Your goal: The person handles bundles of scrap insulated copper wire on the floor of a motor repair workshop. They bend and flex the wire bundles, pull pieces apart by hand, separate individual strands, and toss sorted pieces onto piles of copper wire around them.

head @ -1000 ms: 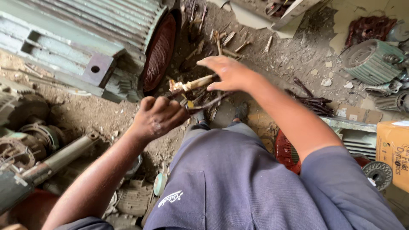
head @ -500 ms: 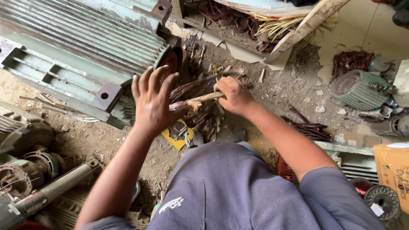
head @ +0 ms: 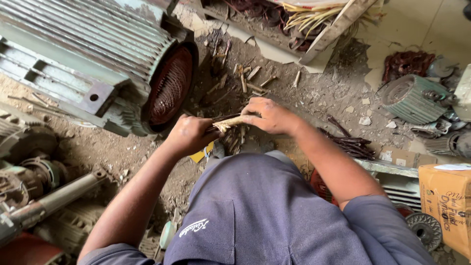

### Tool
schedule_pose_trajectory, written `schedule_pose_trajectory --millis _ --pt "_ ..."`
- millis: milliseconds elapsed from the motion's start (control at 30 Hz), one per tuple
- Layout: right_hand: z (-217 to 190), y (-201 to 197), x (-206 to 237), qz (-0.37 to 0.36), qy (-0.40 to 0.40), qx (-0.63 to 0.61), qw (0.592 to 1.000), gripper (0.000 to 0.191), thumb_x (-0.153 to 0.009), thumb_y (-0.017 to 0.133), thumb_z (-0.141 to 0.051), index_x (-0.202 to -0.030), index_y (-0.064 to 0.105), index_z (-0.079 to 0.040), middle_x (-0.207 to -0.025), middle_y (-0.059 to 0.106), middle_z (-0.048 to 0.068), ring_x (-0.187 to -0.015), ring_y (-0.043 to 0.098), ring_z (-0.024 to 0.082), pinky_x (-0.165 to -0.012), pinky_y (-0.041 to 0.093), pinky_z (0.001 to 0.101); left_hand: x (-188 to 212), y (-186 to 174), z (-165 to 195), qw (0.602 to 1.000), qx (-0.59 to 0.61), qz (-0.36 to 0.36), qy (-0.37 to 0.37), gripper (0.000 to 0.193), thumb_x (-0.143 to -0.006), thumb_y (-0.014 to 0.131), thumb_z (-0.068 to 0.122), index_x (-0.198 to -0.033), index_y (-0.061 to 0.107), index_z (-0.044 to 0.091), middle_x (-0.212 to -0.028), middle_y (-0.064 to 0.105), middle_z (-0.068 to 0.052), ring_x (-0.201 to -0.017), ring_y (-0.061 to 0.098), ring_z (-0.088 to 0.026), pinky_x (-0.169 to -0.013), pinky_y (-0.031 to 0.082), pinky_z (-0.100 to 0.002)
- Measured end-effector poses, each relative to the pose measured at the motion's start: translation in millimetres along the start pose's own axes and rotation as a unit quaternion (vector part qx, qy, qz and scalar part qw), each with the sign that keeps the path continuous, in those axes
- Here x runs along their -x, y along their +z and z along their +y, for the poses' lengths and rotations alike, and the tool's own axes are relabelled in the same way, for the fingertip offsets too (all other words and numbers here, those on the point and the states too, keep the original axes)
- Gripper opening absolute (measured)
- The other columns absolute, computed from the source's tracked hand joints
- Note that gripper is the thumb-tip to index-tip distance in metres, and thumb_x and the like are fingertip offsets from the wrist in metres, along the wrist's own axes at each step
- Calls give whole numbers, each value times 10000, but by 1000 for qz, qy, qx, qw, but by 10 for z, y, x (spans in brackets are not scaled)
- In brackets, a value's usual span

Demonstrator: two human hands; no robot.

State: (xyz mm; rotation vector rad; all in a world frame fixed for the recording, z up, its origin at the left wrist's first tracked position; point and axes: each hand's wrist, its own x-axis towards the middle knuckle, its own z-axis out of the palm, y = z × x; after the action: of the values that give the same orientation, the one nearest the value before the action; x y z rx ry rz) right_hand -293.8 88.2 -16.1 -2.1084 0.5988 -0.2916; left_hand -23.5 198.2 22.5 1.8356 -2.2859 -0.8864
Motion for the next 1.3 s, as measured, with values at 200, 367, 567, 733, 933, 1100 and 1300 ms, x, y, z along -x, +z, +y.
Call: schedule_pose_trajectory --millis 200,367,567,733,933,1100,1300 --pt "119 -391 249 -153 -82 -108 979 284 -929 670 -236 -1158 716 -74 -1091 702 117 -1065 656 305 -954 508 428 -36 177 627 952 -264 101 117 122 -932 625 285 -919 614 164 -918 627 2 -868 581 -187 -779 393 -398" --pt "64 -563 339 -111 -73 -36 991 331 -866 744 -205 -1179 704 -105 -1058 664 130 -1053 645 318 -939 505 432 -122 185 910 918 -346 156 116 95 -885 606 283 -948 598 212 -943 578 40 -905 527 -163 -787 365 -371" --pt "-100 -579 449 23 -165 54 985 409 -797 744 -71 -1204 704 -97 -1053 641 136 -1024 622 352 -903 515 458 -209 156 1111 909 -367 185 71 99 -870 619 288 -941 588 226 -902 537 40 -913 519 -174 -793 365 -389" --pt "-174 -575 530 125 -211 118 962 388 -754 682 44 -1137 664 -15 -1074 628 155 -1013 625 362 -901 524 449 -264 96 1198 916 -338 212 51 311 -702 641 383 -925 590 173 -883 548 -9 -899 530 -226 -775 372 -429" --pt "-126 -614 573 149 -219 154 952 343 -733 660 80 -1065 627 0 -1037 618 157 -1005 616 360 -915 531 441 -304 158 1247 921 -321 220 29 157 -824 665 222 -953 589 176 -916 560 4 -924 541 -210 -794 370 -424" --pt "-19 -646 603 132 -224 156 953 320 -750 663 83 -1055 610 2 -1037 610 159 -1013 613 344 -931 534 431 -351 269 1267 922 -311 230 23 112 -875 636 234 -955 593 167 -893 563 0 -911 547 -207 -804 372 -429" --pt "108 -642 631 92 -219 157 959 315 -756 669 68 -1049 578 -4 -1044 593 174 -1020 613 351 -923 534 429 -401 328 1270 922 -349 167 5 85 -907 613 221 -980 594 183 -890 573 14 -884 528 -172 -798 361 -390"
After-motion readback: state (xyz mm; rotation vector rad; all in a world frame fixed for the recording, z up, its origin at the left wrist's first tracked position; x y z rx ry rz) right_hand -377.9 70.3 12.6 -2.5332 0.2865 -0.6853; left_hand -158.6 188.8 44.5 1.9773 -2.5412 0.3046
